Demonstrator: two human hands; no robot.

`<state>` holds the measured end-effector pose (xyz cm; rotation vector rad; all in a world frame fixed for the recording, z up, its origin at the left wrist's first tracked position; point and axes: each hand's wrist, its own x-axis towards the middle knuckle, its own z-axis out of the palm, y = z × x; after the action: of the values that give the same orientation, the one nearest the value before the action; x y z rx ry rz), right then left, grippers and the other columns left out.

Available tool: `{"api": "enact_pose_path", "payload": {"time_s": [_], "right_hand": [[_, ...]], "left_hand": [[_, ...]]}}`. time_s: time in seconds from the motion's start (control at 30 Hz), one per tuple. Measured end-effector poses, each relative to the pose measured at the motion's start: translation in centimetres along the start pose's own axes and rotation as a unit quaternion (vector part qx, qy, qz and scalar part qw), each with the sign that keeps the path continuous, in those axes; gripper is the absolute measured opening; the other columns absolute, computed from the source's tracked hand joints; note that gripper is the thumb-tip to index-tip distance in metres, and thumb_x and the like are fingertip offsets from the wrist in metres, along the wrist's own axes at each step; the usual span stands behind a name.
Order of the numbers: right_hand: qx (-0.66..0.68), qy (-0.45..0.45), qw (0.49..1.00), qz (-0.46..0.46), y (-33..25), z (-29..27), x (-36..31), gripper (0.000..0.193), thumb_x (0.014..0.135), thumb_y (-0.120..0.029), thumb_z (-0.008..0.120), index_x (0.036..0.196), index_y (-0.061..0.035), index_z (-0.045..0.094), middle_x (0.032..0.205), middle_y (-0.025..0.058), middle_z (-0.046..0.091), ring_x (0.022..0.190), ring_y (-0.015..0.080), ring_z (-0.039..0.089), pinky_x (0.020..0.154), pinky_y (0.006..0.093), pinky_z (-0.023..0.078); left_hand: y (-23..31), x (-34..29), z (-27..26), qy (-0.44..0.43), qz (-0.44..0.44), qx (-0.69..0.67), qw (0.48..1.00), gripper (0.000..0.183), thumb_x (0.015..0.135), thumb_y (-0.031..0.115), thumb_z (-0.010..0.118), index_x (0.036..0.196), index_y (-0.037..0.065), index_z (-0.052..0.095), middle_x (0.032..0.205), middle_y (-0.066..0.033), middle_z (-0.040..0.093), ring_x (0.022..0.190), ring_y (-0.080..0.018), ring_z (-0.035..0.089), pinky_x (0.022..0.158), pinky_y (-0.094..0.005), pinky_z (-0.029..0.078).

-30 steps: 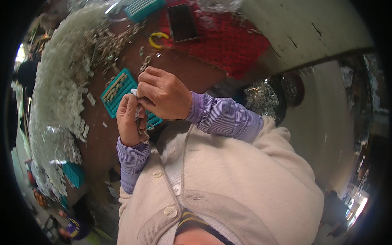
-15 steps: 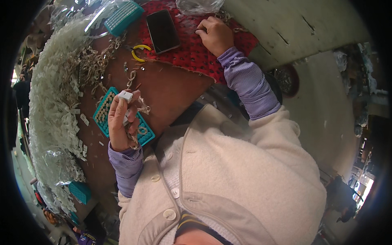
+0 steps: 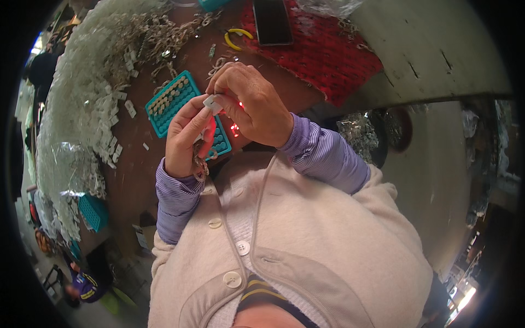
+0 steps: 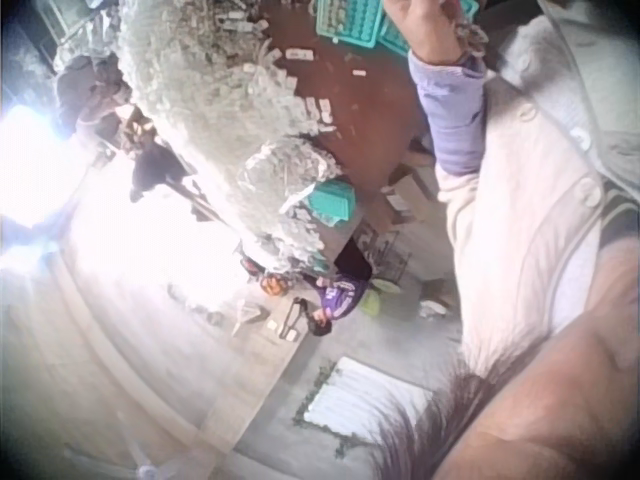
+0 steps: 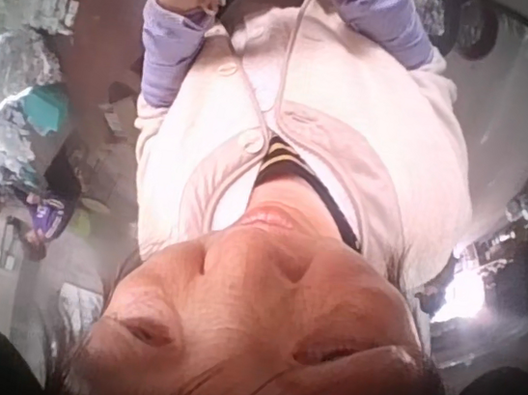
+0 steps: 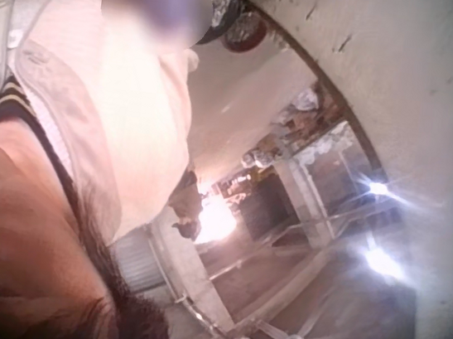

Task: The person assembles small white LED modules by inserting round components into slots and testing each unit with a phone flashlight. They repeat this process for multiple modules, placing finished units into a teal tray.

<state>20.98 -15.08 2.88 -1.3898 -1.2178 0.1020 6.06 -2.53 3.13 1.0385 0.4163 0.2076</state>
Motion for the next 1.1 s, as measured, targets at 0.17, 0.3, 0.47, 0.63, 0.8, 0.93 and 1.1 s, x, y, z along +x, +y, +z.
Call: {"api": "enact_pose_path", "payload": {"time_s": [0.17,0.3,0.47,0.63,0.8,0.93,1.1], "right_hand": [[0.005,-0.058,0.998,-0.021,-1.0,-1.3,-0.1,0.015,0.089,0.004,0.07,0.09,-0.0024,0.057,0.094,0.0108,0.065,0.089,0.0293,0.065,0.079,0.0398,0.052],[0.067,-0.083,0.992,0.074,-0.8,-2.6,-1.2,0.015,0.088,0.005,0.072,0.085,-0.0004,0.058,0.092,0.0103,0.064,0.086,0.0259,0.067,0.077,0.0369,0.054],[0.116,-0.102,0.986,0.07,1.3,-3.4,-0.8,0.011,0.089,-0.003,0.078,0.094,-0.0011,0.068,0.097,0.0099,0.064,0.091,0.0213,0.068,0.08,0.0329,0.055],[-0.133,-0.121,0.982,0.056,3.3,-0.1,-0.6,0.027,0.085,-0.022,0.084,0.101,-0.0041,0.072,0.094,0.0096,0.064,0.092,0.0251,0.067,0.083,0.037,0.054],[-0.247,-0.161,0.955,0.013,3.7,3.0,-0.7,0.018,0.084,-0.021,0.082,0.095,-0.0079,0.074,0.086,0.0087,0.063,0.09,0.0281,0.065,0.082,0.0404,0.052],[-0.135,-0.119,0.979,0.093,1.2,2.1,0.4,0.008,0.087,-0.009,0.078,0.091,-0.004,0.073,0.085,0.0103,0.065,0.083,0.0296,0.068,0.074,0.0405,0.054],[-0.002,-0.096,0.993,0.067,-2.6,3.6,2.5,0.01,0.086,-0.001,0.077,0.093,-0.001,0.07,0.086,0.0117,0.067,0.079,0.0301,0.07,0.069,0.0368,0.056]], "left_hand": [[-0.1,-0.7,-0.1,0.001,-0.014,-0.012,1.0,0.021,0.107,0.019,0.067,0.119,0.003,0.068,0.084,-0.0003,0.07,0.054,-0.0002,0.049,0.044,-0.0173,0.035],[-0.3,0.0,0.7,-0.024,-0.042,0.036,0.998,0.018,0.105,0.02,0.069,0.111,0.003,0.069,0.083,-0.0007,0.07,0.052,0.0005,0.048,0.043,-0.016,0.033],[-1.1,-0.1,0.1,-0.012,-0.038,-0.023,0.999,0.029,0.109,0.033,0.061,0.111,0.004,0.066,0.081,0.0003,0.065,0.049,-0.0003,0.045,0.041,-0.0158,0.032],[-0.3,-1.3,-4.9,-0.037,0.065,-0.254,0.964,0.051,0.112,0.05,0.041,0.108,0.001,0.055,0.098,-0.0093,0.05,0.079,-0.0127,0.05,0.044,-0.0202,0.048],[-0.4,-2.8,-8.4,-0.016,0.067,-0.277,0.958,0.055,0.113,0.047,0.04,0.133,-0.002,0.057,0.115,-0.014,0.058,0.086,-0.0144,0.054,0.046,-0.0207,0.051],[-0.8,-2.8,-7.3,0.102,0.042,-0.1,0.989,0.043,0.113,0.035,0.05,0.135,-0.001,0.059,0.117,-0.0127,0.067,0.076,-0.0043,0.057,0.045,-0.0155,0.043],[-0.9,-2.2,-4.4,0.045,0.018,-0.048,0.998,0.052,0.111,0.037,0.06,0.147,-0.001,0.054,0.111,-0.0057,0.07,0.064,-0.0009,0.055,0.043,-0.0149,0.038]]}}
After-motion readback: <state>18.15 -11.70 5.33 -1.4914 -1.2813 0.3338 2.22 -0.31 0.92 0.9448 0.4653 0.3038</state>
